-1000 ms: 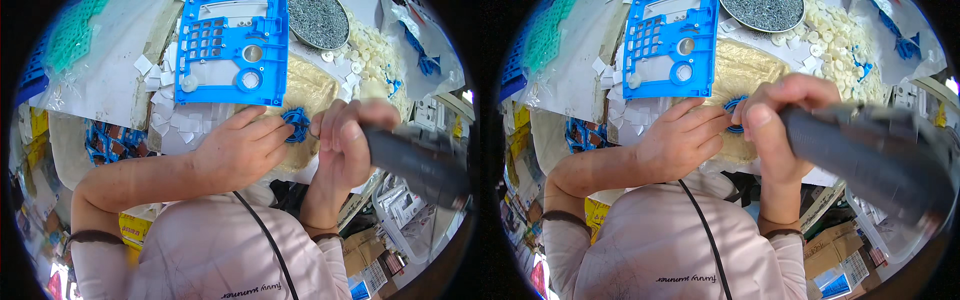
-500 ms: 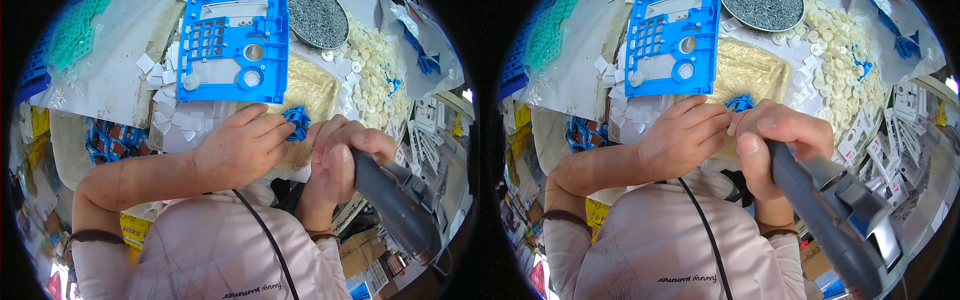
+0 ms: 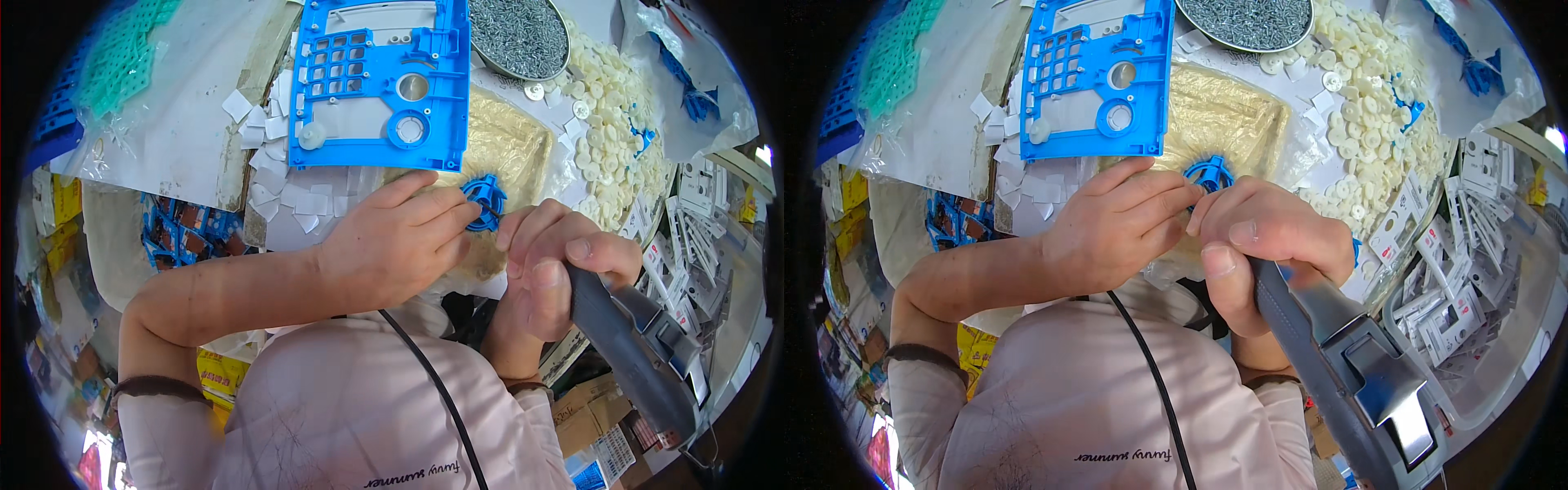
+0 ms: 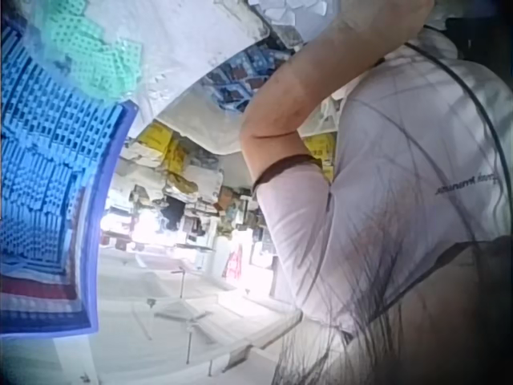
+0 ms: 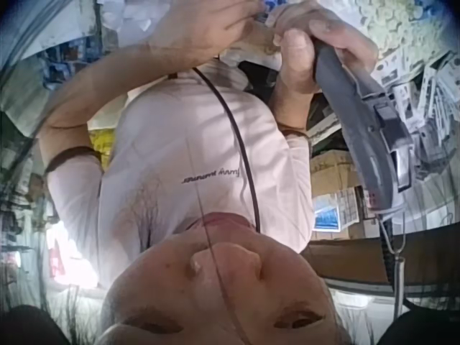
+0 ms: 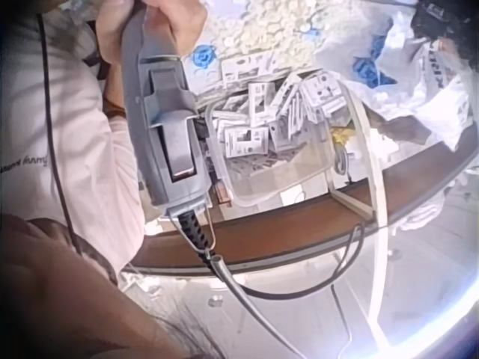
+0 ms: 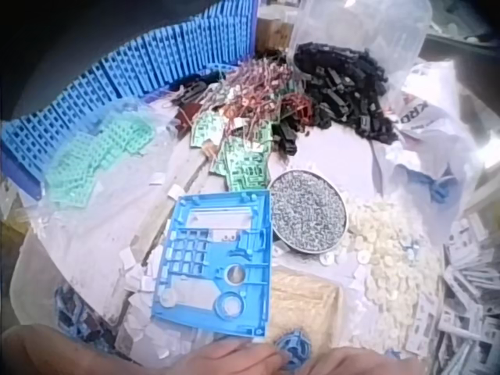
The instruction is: Assemble internal components and circuit boards into a blue plastic toy casing using an electric screwdriver.
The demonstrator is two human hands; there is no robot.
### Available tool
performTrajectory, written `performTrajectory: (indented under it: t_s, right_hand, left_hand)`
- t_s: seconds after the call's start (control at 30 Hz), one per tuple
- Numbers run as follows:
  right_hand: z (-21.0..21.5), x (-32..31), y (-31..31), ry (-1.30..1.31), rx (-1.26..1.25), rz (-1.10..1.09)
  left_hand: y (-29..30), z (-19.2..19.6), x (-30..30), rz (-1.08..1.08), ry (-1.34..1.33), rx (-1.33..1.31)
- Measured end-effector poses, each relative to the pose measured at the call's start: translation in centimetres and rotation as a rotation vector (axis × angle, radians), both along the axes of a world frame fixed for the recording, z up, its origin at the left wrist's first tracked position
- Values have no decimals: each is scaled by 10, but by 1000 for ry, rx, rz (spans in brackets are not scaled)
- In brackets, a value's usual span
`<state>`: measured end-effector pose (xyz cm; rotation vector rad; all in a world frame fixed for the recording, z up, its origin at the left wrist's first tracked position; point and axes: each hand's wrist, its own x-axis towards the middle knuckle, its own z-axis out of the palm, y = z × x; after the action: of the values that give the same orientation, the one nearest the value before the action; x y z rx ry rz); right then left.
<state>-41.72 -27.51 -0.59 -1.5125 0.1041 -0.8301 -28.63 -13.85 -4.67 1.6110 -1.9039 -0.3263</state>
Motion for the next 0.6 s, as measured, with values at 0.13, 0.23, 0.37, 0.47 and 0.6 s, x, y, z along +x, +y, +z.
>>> performTrajectory:
  t_s: [0.13,0.23,0.37,0.47,0.6]
  right_hand:
    - [1,2,-3,-4,14,-18]
    - [2,4,-4,-52,137,-105]
    - [4,6,-11,-58,168,-102]
    - [4,8,-11,-16,171,-70]
    - [1,10,-10,-4,200,-58]
  left_hand:
    - [-1,-1,-1,6,-8,-11]
    - [1,-1,1,-15,-9,-18]
    - [2,-2,3,-27,-41,-26]
    - [2,-1,3,-30,-51,-14]
    - [3,0,2,-40,-37,10]
